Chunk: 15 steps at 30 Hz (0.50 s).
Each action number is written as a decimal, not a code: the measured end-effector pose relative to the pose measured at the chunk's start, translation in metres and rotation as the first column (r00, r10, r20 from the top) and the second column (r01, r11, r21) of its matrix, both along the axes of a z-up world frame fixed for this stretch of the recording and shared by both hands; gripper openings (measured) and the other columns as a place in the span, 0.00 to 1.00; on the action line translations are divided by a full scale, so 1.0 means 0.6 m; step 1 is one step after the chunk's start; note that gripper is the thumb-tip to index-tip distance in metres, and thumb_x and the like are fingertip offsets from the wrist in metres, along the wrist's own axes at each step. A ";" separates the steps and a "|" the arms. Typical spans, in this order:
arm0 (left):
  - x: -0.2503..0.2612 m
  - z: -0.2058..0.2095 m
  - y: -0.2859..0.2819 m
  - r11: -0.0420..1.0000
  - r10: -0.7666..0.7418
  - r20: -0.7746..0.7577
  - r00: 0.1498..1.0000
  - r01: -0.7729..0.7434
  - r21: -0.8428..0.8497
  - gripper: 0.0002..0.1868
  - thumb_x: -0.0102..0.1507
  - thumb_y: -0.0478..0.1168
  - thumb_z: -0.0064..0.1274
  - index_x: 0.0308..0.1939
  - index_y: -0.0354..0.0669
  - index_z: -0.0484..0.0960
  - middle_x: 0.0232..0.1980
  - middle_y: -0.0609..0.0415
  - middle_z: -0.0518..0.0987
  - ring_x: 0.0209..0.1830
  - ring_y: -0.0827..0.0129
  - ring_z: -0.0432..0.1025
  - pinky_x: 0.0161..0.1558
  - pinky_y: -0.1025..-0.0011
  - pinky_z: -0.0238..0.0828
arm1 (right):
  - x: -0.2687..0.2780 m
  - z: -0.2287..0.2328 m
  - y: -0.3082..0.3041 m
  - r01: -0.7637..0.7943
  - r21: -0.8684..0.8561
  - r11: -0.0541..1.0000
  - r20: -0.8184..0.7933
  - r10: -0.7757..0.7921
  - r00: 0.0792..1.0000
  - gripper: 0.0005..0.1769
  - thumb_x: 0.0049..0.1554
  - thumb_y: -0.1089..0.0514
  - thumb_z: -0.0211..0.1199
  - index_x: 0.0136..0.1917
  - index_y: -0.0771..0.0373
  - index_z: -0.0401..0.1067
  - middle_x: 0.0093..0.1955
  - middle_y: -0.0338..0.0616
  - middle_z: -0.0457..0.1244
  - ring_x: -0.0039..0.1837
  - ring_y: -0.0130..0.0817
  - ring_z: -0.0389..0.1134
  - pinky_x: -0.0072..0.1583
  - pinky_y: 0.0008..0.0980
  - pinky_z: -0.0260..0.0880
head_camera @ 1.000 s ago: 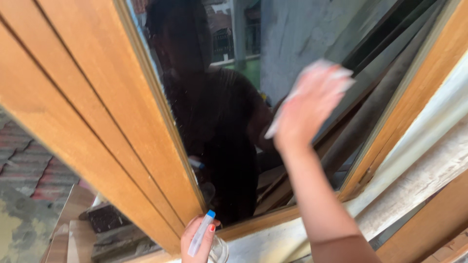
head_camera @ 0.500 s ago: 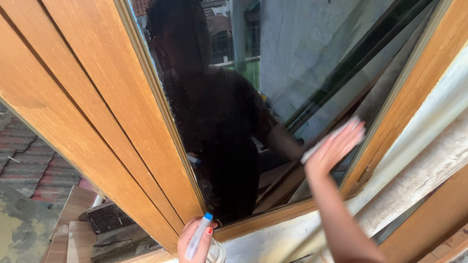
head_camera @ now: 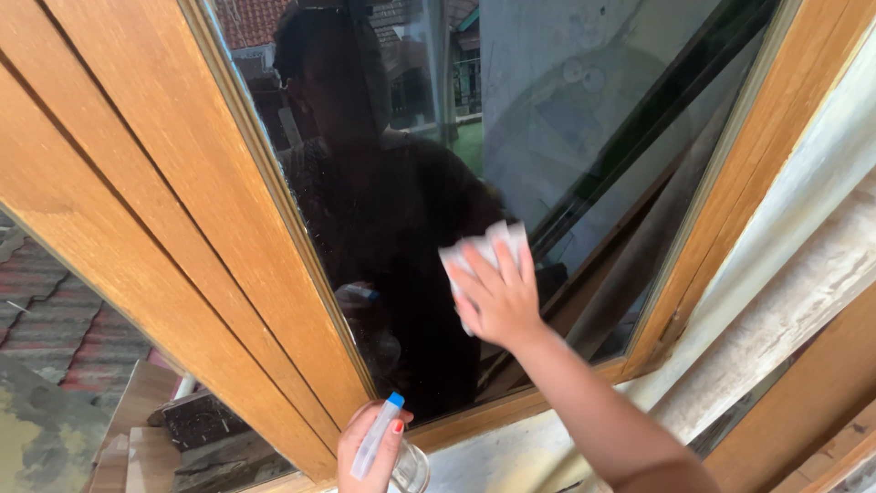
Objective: The person sprays a window with a cleaning solution and wipes it with a white cloth. They repeatedly spray and wipe different sections of the glass pane, moving the cloth in circular and vertical motions to clean the surface.
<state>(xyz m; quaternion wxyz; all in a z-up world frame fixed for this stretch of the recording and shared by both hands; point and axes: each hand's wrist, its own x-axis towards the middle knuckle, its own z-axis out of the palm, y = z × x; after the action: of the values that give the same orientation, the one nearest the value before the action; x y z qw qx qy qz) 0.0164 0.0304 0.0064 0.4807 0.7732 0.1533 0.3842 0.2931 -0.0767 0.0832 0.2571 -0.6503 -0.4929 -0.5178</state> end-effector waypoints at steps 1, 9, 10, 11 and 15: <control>0.000 0.002 -0.001 1.000 0.004 0.005 1.000 -0.004 0.005 0.17 0.60 0.49 0.57 0.38 0.37 0.88 0.38 0.50 0.83 0.39 0.64 0.79 0.44 0.68 0.74 | 0.007 -0.044 -0.015 -0.009 0.011 1.000 -0.008 0.009 1.000 0.25 0.59 0.47 0.58 0.70 0.43 0.72 0.78 0.41 0.57 0.83 0.53 0.49 0.79 0.64 0.43; 0.002 0.069 0.023 0.964 -0.002 0.010 1.000 0.000 0.266 0.12 0.60 0.45 0.56 0.35 0.40 0.80 0.40 0.52 0.82 0.41 0.63 0.78 0.44 0.67 0.75 | 0.186 0.013 -0.109 0.402 0.470 0.786 -0.569 -0.078 0.818 0.36 0.74 0.43 0.27 0.87 0.63 0.37 0.90 0.50 0.30 0.91 0.50 0.28 0.86 0.51 0.22; 0.006 0.086 0.026 0.957 -0.020 0.013 1.000 0.015 0.288 0.11 0.60 0.45 0.56 0.35 0.41 0.79 0.40 0.52 0.81 0.40 0.63 0.78 0.44 0.68 0.75 | 0.206 0.076 -0.109 0.450 0.459 0.766 -0.582 -0.123 0.804 0.37 0.73 0.43 0.28 0.87 0.62 0.37 0.90 0.47 0.32 0.91 0.48 0.31 0.87 0.50 0.22; 0.013 0.103 0.027 0.951 -0.035 0.020 0.999 0.027 0.309 0.10 0.60 0.45 0.56 0.35 0.42 0.79 0.40 0.53 0.80 0.39 0.63 0.77 0.43 0.68 0.76 | 0.219 0.143 -0.105 0.493 0.448 0.746 -0.591 -0.166 0.789 0.38 0.72 0.42 0.28 0.87 0.62 0.38 0.91 0.43 0.34 0.92 0.46 0.33 0.88 0.49 0.23; 0.024 0.174 0.027 0.935 -0.067 0.101 0.993 0.027 0.353 0.12 0.56 0.39 0.55 0.40 0.37 0.75 0.39 0.50 0.78 0.42 0.61 0.77 0.47 0.64 0.73 | 0.172 0.341 -0.026 0.314 0.563 0.764 -0.652 0.178 0.737 0.35 0.74 0.45 0.37 0.87 0.62 0.41 0.88 0.55 0.37 0.88 0.54 0.33 0.83 0.51 0.22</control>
<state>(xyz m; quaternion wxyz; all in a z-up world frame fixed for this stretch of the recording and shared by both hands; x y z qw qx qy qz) 0.0308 0.0467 0.1109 0.3518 0.8273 0.0365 0.4364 0.3963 -0.0924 0.2878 0.6023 -0.6823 -0.1327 -0.3925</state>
